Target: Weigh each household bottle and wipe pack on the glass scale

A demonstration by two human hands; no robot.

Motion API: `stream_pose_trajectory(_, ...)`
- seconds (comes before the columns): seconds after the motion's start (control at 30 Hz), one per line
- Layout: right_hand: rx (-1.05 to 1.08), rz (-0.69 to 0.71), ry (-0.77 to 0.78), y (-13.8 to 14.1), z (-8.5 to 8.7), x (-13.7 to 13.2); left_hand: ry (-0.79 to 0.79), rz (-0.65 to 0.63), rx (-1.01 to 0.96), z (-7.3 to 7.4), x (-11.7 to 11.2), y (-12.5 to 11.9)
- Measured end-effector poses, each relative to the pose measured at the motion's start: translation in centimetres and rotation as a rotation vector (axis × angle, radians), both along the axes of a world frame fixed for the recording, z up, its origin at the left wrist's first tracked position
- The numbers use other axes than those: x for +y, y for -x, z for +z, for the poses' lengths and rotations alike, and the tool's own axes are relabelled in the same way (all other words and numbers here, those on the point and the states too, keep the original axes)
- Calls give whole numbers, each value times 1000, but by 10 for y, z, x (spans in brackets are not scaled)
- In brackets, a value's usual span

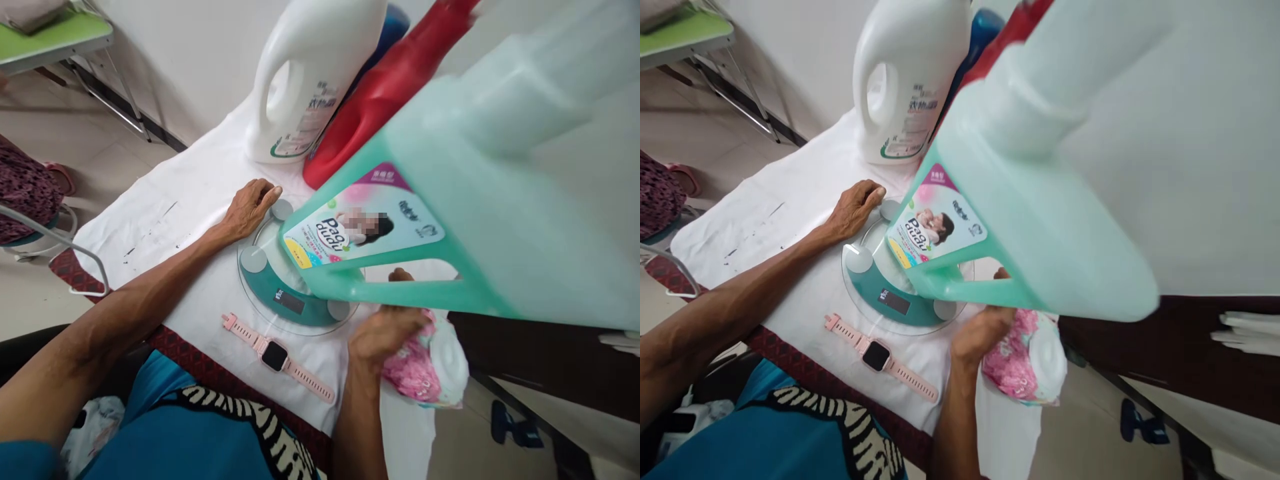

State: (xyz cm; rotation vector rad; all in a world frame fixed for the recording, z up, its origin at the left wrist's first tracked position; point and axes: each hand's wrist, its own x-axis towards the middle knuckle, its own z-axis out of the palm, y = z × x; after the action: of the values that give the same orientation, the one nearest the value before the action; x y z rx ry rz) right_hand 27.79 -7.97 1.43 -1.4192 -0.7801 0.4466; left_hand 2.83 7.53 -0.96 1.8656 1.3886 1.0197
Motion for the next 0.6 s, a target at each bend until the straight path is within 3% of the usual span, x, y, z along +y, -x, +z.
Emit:
stream_pose_trajectory(0.07, -14, 17, -169, 8, 24, -3, 40, -4, -4, 3, -1, 0)
stream_pose_trajectory(0.13, -34, 136, -244, 15, 46, -3, 62, -3, -11, 5, -2, 0)
stream_pose_trajectory(0.27, -90, 416, -191, 20, 70, 10, 47, -13, -27, 14, -8, 0)
stream_pose_trajectory(0.33, -33, 476, -165, 20, 76, 17, 39, -15, -39, 21, -16, -1)
stream_pose_trajectory(0.5, 73, 439, -159, 21, 97, 25, 23, -5, -1, 40, -56, 0)
stream_pose_trajectory(0.6, 67, 394, -175, 23, 107, 25, 47, 9, -6, 40, -86, 8)
